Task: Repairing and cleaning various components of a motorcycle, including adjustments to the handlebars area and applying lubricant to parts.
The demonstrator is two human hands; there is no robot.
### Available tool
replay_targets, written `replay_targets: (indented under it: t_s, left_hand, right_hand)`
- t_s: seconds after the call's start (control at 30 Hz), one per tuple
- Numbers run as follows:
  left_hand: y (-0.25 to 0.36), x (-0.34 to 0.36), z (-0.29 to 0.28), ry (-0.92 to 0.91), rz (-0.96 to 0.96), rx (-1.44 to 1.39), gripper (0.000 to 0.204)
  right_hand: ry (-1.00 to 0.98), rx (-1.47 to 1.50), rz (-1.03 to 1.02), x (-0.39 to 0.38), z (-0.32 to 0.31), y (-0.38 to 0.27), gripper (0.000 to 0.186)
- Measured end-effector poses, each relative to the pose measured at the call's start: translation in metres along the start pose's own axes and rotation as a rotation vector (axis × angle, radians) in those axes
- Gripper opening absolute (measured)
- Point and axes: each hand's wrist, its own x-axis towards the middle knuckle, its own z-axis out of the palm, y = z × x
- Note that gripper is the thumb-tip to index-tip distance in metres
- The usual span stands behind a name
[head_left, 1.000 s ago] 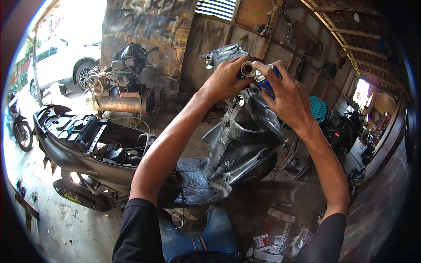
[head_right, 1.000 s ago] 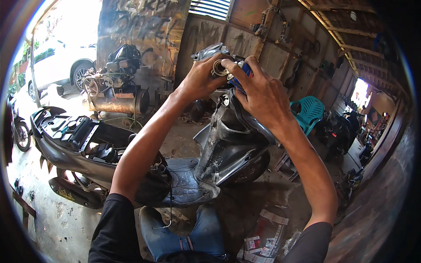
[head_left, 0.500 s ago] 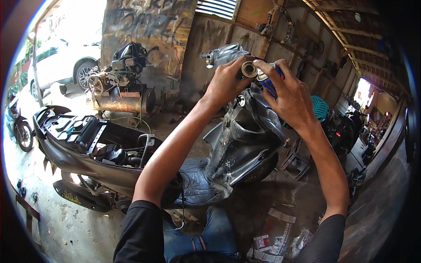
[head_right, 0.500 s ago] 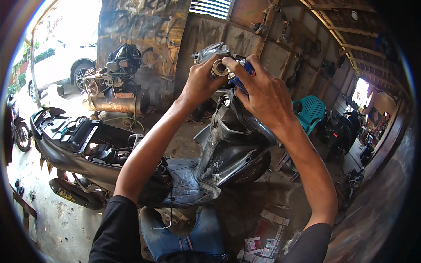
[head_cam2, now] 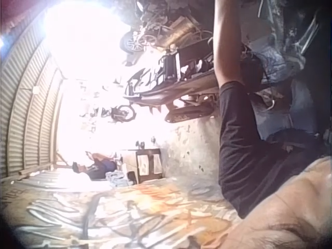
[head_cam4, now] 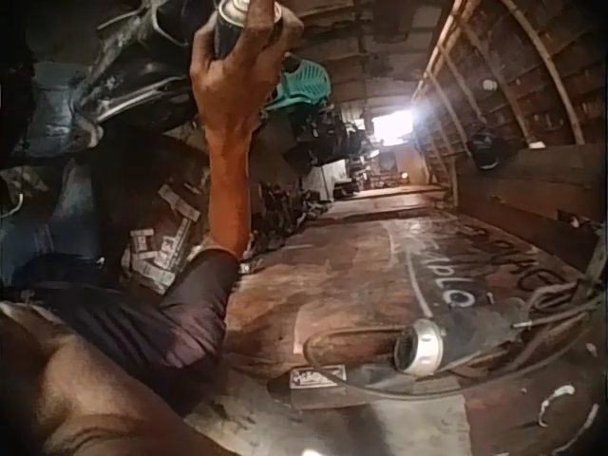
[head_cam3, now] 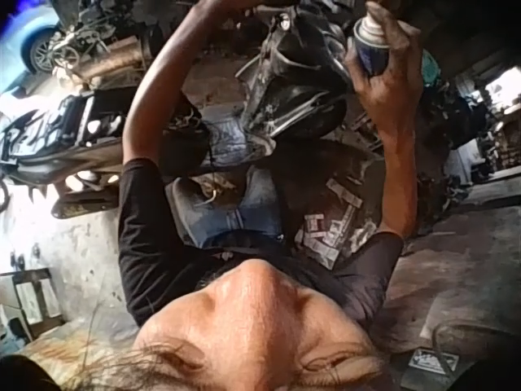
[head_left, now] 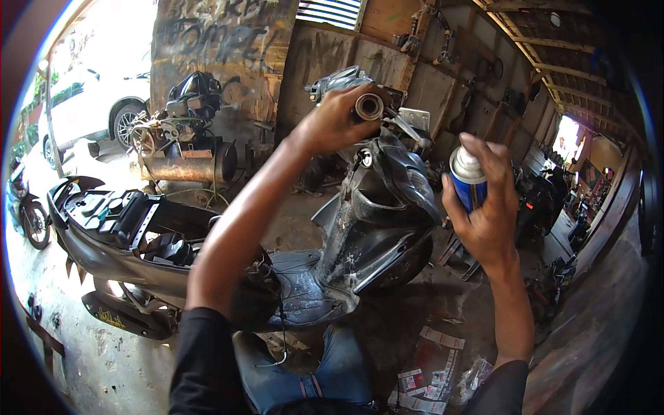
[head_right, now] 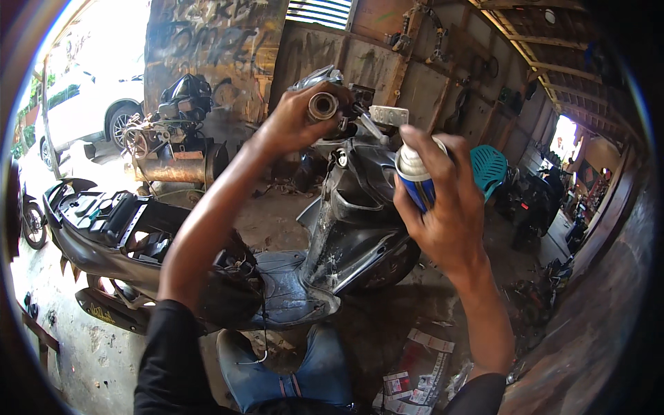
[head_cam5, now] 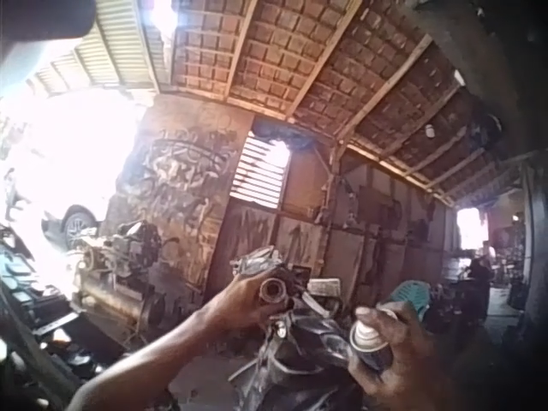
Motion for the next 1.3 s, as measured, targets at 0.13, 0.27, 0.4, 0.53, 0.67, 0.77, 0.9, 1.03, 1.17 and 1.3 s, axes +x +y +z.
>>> replay_targets:
  t_s: [0.13,0.27,0.4,0.53,0.67,0.77,0.9,1.03,1.17,1.3]
  left_hand:
    - [0.000,0.016,-0.035,-0.329,0.112,0.081,0.035]
    - [0.021,-0.012,-0.004,0.009,-0.108,-0.046,0.038]
    - [0.029,-0.033,0.071,0.519,-0.197,-0.364,0.048]
    - [0.023,-0.025,0.088,0.688,-0.205,-0.672,0.053]
    - [-0.004,0.015,0.044,0.269,-0.098,-0.809,0.091]
    - [-0.032,0.038,0.016,0.050,-0.298,-0.944,0.080]
    - [-0.040,0.021,0.037,0.256,0.272,-0.592,0.046]
    - [-0.020,0.001,0.072,0.523,0.089,-0.811,0.035]
    - [-0.023,0.014,0.069,0.415,0.062,-0.992,0.064]
    - [-0.044,0.043,0.042,0.096,0.168,-0.633,0.065]
  right_hand:
    - [0.041,0.001,0.052,-0.040,-0.024,-0.002,0.075]
    - [0.073,-0.041,0.295,-0.106,-0.035,-0.005,0.073]
    - [0.181,0.090,0.865,-0.196,-0.033,-0.015,0.069]
    - [0.107,-0.028,1.201,-0.294,-0.034,-0.044,0.066]
    - [0.068,-0.023,1.465,-0.380,-0.034,-0.077,0.067]
    - [0.008,-0.088,1.513,-0.430,-0.033,-0.094,0.069]
    - [-0.014,-0.141,1.536,-0.471,-0.023,-0.097,0.071]
    - [0.064,0.089,1.743,-0.486,-0.006,-0.099,0.070]
    - [0.048,0.181,1.814,-0.495,0.003,-0.101,0.068]
    - [-0.008,0.139,1.727,-0.510,0.001,-0.093,0.069]
